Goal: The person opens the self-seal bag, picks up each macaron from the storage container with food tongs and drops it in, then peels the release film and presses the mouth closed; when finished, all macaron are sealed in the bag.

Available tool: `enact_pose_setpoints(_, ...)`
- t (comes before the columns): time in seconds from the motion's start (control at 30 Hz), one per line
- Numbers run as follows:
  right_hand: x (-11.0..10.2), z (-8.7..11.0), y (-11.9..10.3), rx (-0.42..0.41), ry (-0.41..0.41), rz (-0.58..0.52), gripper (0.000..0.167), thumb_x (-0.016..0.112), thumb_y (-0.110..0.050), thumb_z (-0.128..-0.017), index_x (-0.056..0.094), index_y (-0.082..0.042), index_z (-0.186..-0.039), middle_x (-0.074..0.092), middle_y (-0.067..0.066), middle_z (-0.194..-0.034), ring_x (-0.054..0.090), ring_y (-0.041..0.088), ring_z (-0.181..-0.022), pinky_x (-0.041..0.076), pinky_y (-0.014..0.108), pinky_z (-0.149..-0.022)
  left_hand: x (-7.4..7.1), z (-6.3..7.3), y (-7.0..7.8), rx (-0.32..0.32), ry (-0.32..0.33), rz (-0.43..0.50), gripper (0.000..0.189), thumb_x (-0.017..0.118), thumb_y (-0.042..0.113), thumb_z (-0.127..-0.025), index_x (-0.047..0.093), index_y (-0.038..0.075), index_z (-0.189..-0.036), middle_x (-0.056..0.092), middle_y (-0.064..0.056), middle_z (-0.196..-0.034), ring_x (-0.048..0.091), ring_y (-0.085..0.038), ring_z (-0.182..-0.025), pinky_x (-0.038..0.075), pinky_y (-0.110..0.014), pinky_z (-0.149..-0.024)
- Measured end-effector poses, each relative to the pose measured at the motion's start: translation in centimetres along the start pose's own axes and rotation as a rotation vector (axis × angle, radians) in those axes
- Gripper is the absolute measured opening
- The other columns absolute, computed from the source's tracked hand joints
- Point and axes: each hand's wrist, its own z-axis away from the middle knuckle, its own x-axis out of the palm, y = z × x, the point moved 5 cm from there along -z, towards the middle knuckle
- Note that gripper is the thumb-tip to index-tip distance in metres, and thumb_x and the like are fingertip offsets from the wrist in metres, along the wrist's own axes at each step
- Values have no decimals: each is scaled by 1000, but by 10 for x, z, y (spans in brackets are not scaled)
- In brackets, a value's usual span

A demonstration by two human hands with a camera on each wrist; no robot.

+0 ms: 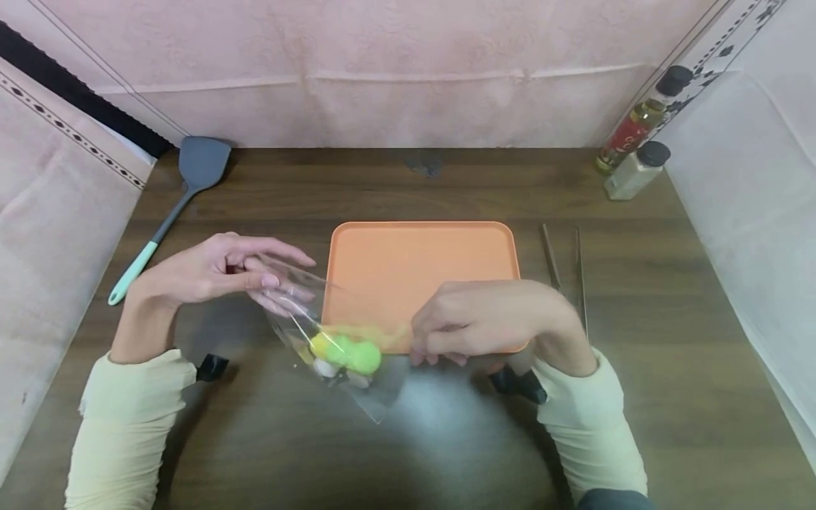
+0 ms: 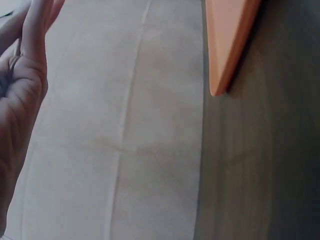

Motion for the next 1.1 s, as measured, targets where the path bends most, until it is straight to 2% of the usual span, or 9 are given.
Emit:
enact_pose_setpoints(0.07,-3,9,-4,-27,20,25,36,46,-5,-115,78,-20,-108,65,-15,-93,61,-3,-81,58,25,-83,7,-1,6,34,-55,41,42,54,-5,-112,54,-4,-154,79,-11,-130,82,-25,-105,65,-37,-90)
enact_pose_setpoints(0.2,-8,29,-5,-70,68,72,38,49,-1,-113,78,-25,-117,66,-19,-97,62,-3,-84,57,23,-83,20,-6,19,115,-115,-4,42,55,-8,-110,56,-3,-152,82,-9,-123,79,-22,-116,59,-27,-102)
enact_pose_setpoints(0.33,-13,45,-1,-100,106,128,45,53,5,-108,76,-32,-118,64,-22,-98,61,-5,-85,54,19,-84,37,-14,30,137,-178,120,38,51,-10,-111,56,-8,-148,77,-20,-131,77,-29,-121,61,-35,-102)
enact_pose_setpoints(0.43,-17,56,4,-137,138,197,46,58,6,-106,74,-36,-116,64,-22,-96,61,-4,-89,53,18,-87,49,-19,41,125,-156,116,35,52,-7,-112,58,-7,-147,77,-19,-131,78,-29,-119,65,-37,-91)
enact_pose_setpoints(0.57,-25,70,15,-163,165,243,42,67,5,-103,79,-33,-116,75,-19,-102,70,1,-96,55,20,-92,63,-23,54,98,-35,-90,31,58,2,-113,68,1,-142,82,-3,-126,80,-13,-110,64,-29,-82)
enact_pose_setpoints(0.73,-32,78,26,-195,135,160,50,66,12,-98,79,-31,-119,76,-21,-106,72,2,-95,55,19,-95,79,-30,61,95,-2,-42,30,55,1,-113,68,-4,-140,81,-7,-127,82,-17,-107,66,-35,-88)
enact_pose_setpoints(0.87,-32,80,29,-180,112,134,52,65,13,-98,80,-33,-119,75,-23,-105,70,0,-92,55,19,-93,77,-33,60,112,49,-136,30,59,0,-111,72,-1,-138,82,-2,-124,80,-11,-108,64,-29,-87)
enact_pose_setpoints(0.97,-33,80,29,-171,133,155,51,66,13,-98,81,-32,-116,75,-22,-103,69,-1,-90,55,18,-90,71,-35,56,104,86,-190,29,61,1,-110,75,3,-136,83,3,-122,79,-8,-112,54,-20,-66)
enact_pose_setpoints(1.1,-33,80,30,-168,166,166,54,66,14,-97,80,-35,-115,75,-23,-102,70,0,-90,55,18,-87,69,-38,51,57,119,-153,27,61,3,-111,77,3,-133,83,2,-118,80,-9,-110,29,-25,-49)
